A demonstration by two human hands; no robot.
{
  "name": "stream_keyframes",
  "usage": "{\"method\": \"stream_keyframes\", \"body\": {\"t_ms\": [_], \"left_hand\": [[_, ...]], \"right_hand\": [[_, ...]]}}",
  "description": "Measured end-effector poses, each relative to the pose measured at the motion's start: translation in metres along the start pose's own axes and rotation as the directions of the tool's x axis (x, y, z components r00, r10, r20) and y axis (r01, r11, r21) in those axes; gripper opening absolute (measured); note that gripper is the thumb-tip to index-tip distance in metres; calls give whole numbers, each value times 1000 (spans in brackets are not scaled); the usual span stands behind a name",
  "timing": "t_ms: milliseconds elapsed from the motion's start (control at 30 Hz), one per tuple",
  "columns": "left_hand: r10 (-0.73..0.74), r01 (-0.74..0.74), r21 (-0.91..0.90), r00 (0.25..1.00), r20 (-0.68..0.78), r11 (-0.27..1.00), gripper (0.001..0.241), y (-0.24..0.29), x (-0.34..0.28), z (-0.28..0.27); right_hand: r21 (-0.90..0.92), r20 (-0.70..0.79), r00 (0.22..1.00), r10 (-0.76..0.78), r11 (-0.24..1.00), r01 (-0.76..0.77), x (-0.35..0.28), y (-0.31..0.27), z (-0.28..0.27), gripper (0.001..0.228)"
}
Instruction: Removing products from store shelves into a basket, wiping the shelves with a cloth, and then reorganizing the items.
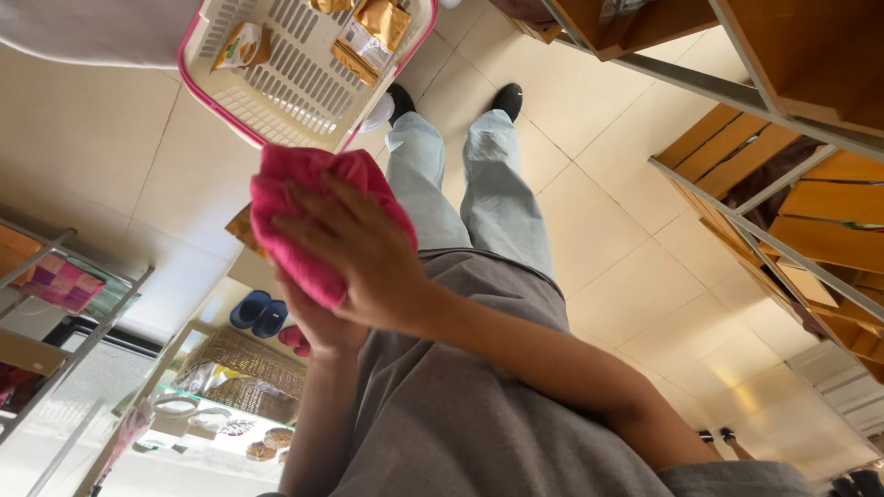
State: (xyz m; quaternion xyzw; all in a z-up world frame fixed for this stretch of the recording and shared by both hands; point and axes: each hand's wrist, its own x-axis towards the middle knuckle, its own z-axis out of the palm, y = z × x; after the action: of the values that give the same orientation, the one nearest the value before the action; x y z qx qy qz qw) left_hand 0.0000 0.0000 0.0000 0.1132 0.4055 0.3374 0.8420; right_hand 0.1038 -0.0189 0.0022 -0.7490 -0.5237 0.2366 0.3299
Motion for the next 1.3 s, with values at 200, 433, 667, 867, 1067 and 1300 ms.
{"method": "stream_keyframes", "body": {"t_ms": [200,433,667,867,1067,1300], "left_hand": [[4,-1,-93,999,33,996,67,2,0,-42],[-26,26,-6,999,21,1000,66,28,3,-28],[-47,47,44,999,14,998,63,31,1,-7],[19,-22,69,998,55,997,59,28,3,-10],[124,-115,-58,978,166,992,61,40,39,18],[210,-184,-161,964,162,970,63,90,14,134]], "right_hand": [[274,210,968,-137,959,76,-1,-44,-40,80],[187,-140,988,-69,978,95,39,-3,-4,73],[107,-30,996,-84,990,87,12,-57,-33,57],[104,-157,975,-156,979,173,57,-37,-42,37],[13,-138,945,-296,954,300,34,-83,-102,48],[462,-265,954,-140,850,253,-33,69,-136,21]]}}
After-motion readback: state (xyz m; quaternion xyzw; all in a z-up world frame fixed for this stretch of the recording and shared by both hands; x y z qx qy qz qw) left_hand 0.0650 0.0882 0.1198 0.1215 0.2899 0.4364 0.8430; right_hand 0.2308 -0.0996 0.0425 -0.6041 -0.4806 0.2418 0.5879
